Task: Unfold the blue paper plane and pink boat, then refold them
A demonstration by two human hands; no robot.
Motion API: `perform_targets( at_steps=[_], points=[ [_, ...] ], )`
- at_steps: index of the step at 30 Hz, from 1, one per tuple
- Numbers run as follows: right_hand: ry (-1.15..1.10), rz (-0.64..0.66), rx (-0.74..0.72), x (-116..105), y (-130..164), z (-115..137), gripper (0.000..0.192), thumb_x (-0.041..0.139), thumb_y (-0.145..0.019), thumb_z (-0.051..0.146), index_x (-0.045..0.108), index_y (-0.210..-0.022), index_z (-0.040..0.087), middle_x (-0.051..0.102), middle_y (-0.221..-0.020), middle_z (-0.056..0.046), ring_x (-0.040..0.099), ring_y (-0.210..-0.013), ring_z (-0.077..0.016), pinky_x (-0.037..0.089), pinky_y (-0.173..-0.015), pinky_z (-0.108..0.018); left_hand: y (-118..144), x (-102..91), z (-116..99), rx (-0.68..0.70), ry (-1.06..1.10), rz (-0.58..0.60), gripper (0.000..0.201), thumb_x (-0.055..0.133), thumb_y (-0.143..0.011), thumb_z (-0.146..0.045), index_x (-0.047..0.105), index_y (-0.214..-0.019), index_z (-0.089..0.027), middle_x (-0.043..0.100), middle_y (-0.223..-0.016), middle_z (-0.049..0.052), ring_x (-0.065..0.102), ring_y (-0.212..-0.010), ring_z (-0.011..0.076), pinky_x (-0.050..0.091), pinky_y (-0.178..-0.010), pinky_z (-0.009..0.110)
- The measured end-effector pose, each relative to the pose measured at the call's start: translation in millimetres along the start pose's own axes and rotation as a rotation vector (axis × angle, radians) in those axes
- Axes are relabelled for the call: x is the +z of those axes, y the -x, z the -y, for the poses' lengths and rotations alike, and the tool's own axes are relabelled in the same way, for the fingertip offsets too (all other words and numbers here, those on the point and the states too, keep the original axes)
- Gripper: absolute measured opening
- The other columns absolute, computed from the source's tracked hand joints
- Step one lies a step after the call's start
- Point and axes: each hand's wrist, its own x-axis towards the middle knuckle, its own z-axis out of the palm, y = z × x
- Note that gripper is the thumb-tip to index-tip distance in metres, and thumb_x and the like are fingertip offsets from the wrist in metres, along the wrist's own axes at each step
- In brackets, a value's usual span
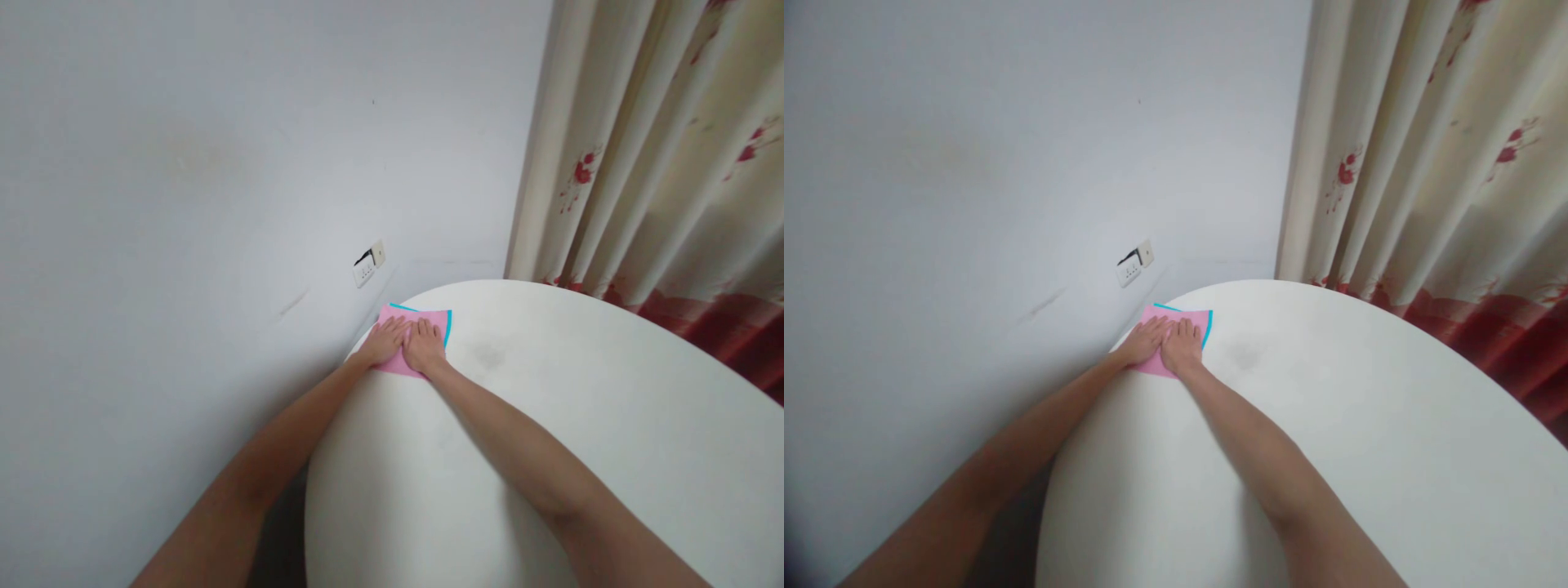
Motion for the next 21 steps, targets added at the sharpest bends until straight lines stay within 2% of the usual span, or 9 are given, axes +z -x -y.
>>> perform_targets(
  at_steps=[4,8,11,13,15,17,18,21],
  points=[
    [0.056,0.057,0.090,-4.7,-0.3,-18.1,0.079,0.034,-0.096,0.053,0.028,-0.153,-0.001,0.022,-0.161,-0.024,0.014,-0.150,-0.0341,0.005,-0.119,-0.050,-21.3,-4.9,9.6,-0.137,0.003,0.012,0.056,0.022,-0.102,-0.042,0.027,-0.155,-0.029,0.020,-0.164,0.002,0.017,-0.151,0.0264,0.019,-0.118,0.056],
    [0.094,0.056,0.144,-15.3,-2.1,-33.7,0.084,0.034,-0.093,0.058,0.026,-0.154,0.000,0.020,-0.161,-0.023,0.012,-0.150,-0.0341,0.004,-0.118,-0.052,-36.1,-11.5,16.8,-0.210,0.019,0.015,0.058,0.018,-0.101,-0.045,0.027,-0.155,-0.028,0.024,-0.163,0.006,0.026,-0.148,0.0309,0.026,-0.113,0.064],
    [0.120,0.063,0.151,-20.4,-3.1,-41.6,0.085,0.033,-0.093,0.059,0.025,-0.154,0.001,0.020,-0.162,-0.023,0.012,-0.151,-0.0331,0.003,-0.118,-0.052,-40.4,-16.9,13.5,-0.247,0.014,-0.017,0.057,0.018,-0.101,-0.038,0.031,-0.154,-0.023,0.030,-0.160,0.012,0.026,-0.148,0.0358,0.022,-0.111,0.069],
    [0.133,0.063,0.153,-21.3,-3.1,-43.5,0.084,0.032,-0.093,0.059,0.025,-0.154,0.001,0.020,-0.162,-0.023,0.012,-0.151,-0.0330,0.004,-0.118,-0.053,-39.7,-17.2,3.0,-0.227,0.000,-0.063,0.057,0.020,-0.100,-0.032,0.029,-0.155,-0.018,0.024,-0.162,0.014,0.015,-0.151,0.0351,0.014,-0.115,0.067],
    [0.139,0.058,0.149,-21.0,-2.6,-43.5,0.083,0.030,-0.094,0.057,0.026,-0.154,0.001,0.020,-0.162,-0.022,0.013,-0.150,-0.0330,0.005,-0.118,-0.053,-36.3,-13.5,-11.9,-0.153,-0.008,-0.093,0.058,0.022,-0.100,-0.027,0.024,-0.156,-0.016,0.016,-0.165,0.011,0.006,-0.153,0.0286,0.010,-0.120,0.058],
    [0.138,0.053,0.141,-20.5,-1.5,-42.8,0.079,0.029,-0.095,0.054,0.027,-0.153,0.001,0.021,-0.162,-0.022,0.014,-0.150,-0.0329,0.005,-0.118,-0.054,-31.6,-6.7,-25.3,-0.028,0.004,-0.062,0.056,0.022,-0.101,-0.028,0.027,-0.156,-0.020,0.023,-0.164,0.008,0.015,-0.152,0.0240,0.018,-0.120,0.049],
    [0.136,0.052,0.139,-20.4,-0.9,-42.6,0.077,0.028,-0.095,0.052,0.028,-0.153,0.001,0.021,-0.162,-0.022,0.014,-0.150,-0.0327,0.005,-0.118,-0.054,-29.6,-3.1,-29.6,-0.007,0.005,-0.049,0.054,0.022,-0.101,-0.029,0.030,-0.154,-0.021,0.027,-0.162,0.007,0.019,-0.151,0.0236,0.020,-0.119,0.048],
    [0.130,0.041,0.143,-20.8,0.5,-42.4,0.072,0.027,-0.096,0.045,0.028,-0.153,0.002,0.022,-0.162,-0.021,0.015,-0.150,-0.0319,0.004,-0.118,-0.056,-29.4,3.2,-29.0,-0.006,-0.004,-0.050,0.054,0.022,-0.103,-0.038,0.031,-0.154,-0.025,0.026,-0.163,0.005,0.021,-0.150,0.0258,0.020,-0.119,0.052]
  ],
)
